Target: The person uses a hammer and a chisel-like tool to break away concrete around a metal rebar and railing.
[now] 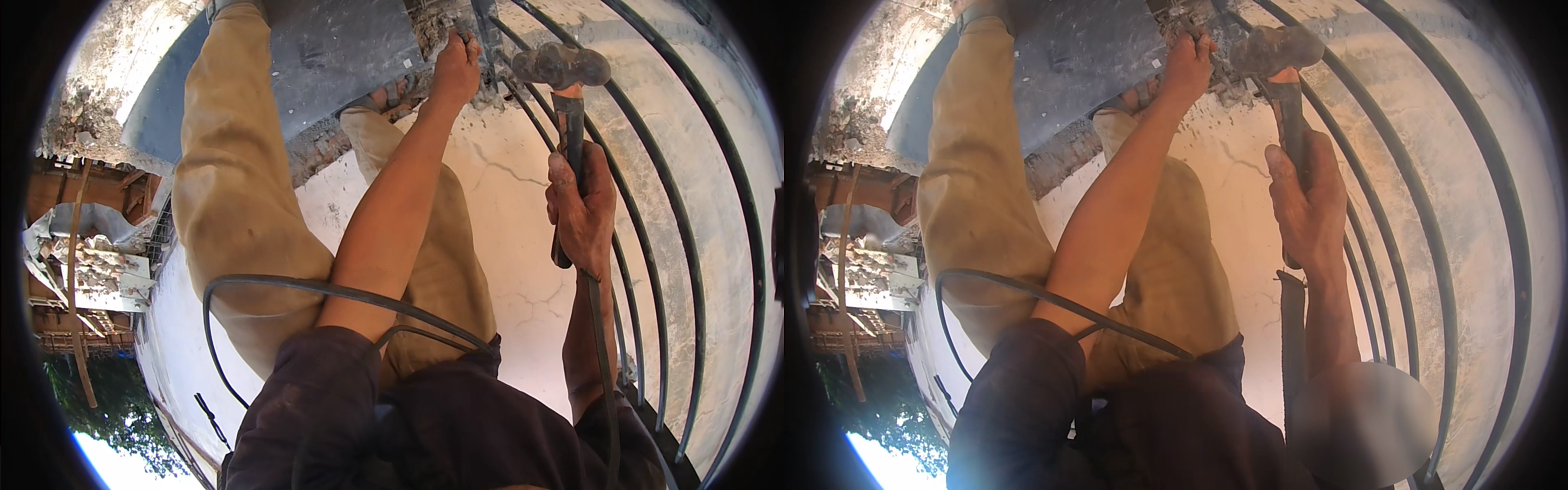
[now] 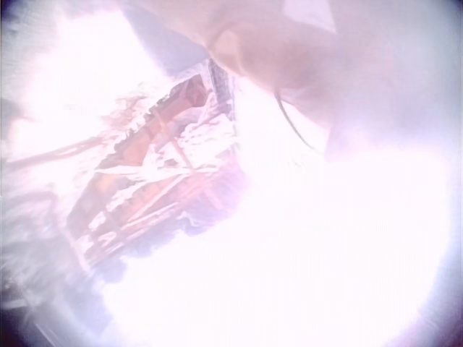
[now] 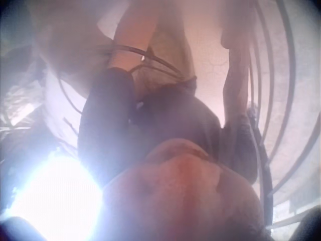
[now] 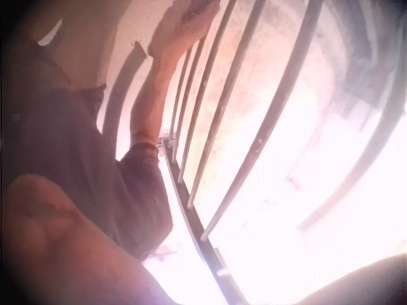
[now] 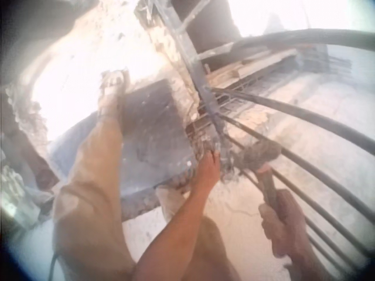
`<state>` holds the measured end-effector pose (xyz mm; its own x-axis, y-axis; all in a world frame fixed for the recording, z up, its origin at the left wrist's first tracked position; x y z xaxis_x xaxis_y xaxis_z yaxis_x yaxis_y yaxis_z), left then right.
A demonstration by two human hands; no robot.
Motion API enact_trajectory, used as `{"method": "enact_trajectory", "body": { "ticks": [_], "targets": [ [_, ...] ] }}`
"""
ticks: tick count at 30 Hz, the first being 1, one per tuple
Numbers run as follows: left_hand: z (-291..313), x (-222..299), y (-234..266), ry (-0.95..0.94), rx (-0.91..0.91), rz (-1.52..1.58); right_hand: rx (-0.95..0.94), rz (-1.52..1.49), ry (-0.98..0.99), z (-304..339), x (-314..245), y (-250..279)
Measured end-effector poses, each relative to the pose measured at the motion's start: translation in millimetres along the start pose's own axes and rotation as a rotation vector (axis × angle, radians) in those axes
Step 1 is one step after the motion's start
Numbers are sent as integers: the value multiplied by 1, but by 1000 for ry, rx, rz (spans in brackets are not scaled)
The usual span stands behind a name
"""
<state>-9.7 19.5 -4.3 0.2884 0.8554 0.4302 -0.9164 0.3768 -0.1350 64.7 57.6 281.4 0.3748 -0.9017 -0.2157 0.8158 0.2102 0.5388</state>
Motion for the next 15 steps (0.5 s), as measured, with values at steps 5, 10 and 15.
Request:
{"method": "enact_trajectory", "body": {
  "ticks": [5,10,15],
  "targets": [
    [-5,-1,-17,14,-73,-91,119,23,374,-57,-89,-14],
    [-3,3,-10,-45,-46,-61,-48,305,309,-102,-72,-49],
    [3,1,-8,-44,-114,-75,-69,353,240,-89,-84,-40]
  ]
}}
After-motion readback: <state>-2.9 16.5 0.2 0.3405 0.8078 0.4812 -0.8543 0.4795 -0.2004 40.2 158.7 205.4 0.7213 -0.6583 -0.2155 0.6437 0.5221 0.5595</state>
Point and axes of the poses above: each hand's wrist, its own z-axis away from the middle knuckle, its own y-axis out of the back of the hand, x = y × z, the point moved 9 cm from there along -z, towards the middle knuckle, and after that the axes turned 13 degrees about y, right-handed, at the moved point
